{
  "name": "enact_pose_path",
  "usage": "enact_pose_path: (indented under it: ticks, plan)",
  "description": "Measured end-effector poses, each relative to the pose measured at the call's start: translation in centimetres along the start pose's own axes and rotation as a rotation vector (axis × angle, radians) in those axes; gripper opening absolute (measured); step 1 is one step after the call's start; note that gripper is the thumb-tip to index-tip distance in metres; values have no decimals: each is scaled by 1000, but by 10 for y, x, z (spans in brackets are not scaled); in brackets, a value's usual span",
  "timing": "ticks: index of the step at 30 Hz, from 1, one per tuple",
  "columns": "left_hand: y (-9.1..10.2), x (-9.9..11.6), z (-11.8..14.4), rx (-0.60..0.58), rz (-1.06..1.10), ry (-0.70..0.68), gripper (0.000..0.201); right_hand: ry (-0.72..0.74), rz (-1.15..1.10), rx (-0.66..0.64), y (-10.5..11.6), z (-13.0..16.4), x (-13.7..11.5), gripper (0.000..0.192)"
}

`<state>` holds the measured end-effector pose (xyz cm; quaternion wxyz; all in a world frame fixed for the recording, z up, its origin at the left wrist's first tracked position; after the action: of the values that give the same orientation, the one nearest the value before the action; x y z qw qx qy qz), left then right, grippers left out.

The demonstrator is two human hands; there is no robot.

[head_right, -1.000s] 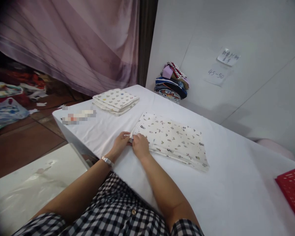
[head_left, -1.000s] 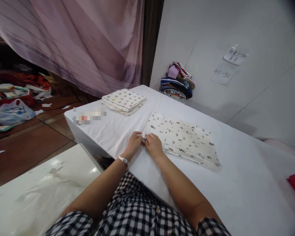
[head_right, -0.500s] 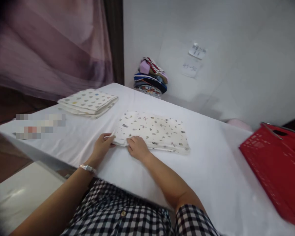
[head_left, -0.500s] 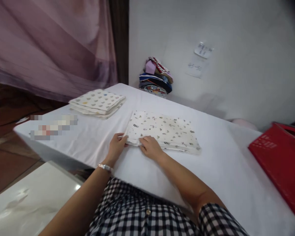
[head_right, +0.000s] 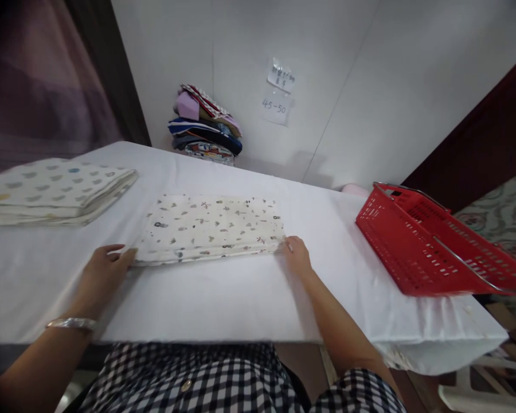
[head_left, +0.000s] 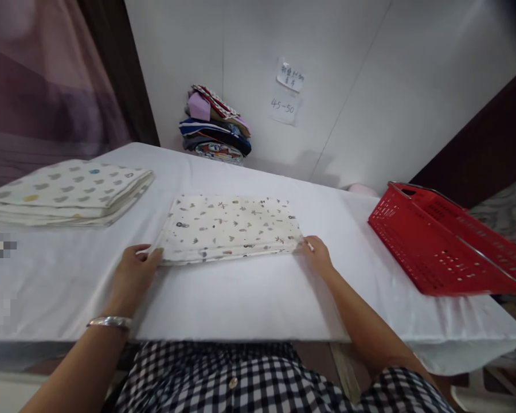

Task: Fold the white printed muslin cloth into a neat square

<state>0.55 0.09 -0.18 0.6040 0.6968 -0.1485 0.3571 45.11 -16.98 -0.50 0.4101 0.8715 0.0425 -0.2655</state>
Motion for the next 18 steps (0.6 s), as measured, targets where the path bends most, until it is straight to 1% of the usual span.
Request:
enact_pose_path:
  ticks: [1, 2, 5, 7, 11, 14, 18]
  plan:
    - [-1, 0, 0, -11, -11, -9, 41, -104, -20, 13, 5, -3, 8, 28]
    - [-2, 0, 0, -22, -23, -24, 41, -212, -34, -4, 7, -5, 14, 27]
    - [-2, 1, 2, -26, -43, -50, 43, -506, -42, -156, 5, -13, 23, 27]
    - [-2, 1, 3, -29, -48, -61, 47, -620, -43, -263, 0, -18, 22, 29]
    - [-2, 2, 3, -50, -36, -94, 55, -691, -17, -375, -7, -27, 20, 28]
    - [-1, 2, 3, -42, -36, -103, 55, -711, 25, -441, -7, -32, 17, 29]
    - [-1, 1, 2, -44, -42, -106, 54, -716, 66, -493, -5, -36, 13, 26]
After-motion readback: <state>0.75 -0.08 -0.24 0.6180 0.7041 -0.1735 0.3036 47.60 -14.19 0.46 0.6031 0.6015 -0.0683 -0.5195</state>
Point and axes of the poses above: each hand's wrist, its own z-axis away from the middle knuckle, its own y-axis out of the back of the hand, x = y × z, the point moved 3 cm from there along -z, towards the middle knuckle, and after that the axes turned 8 degrees about x, right-handed, at the moved point
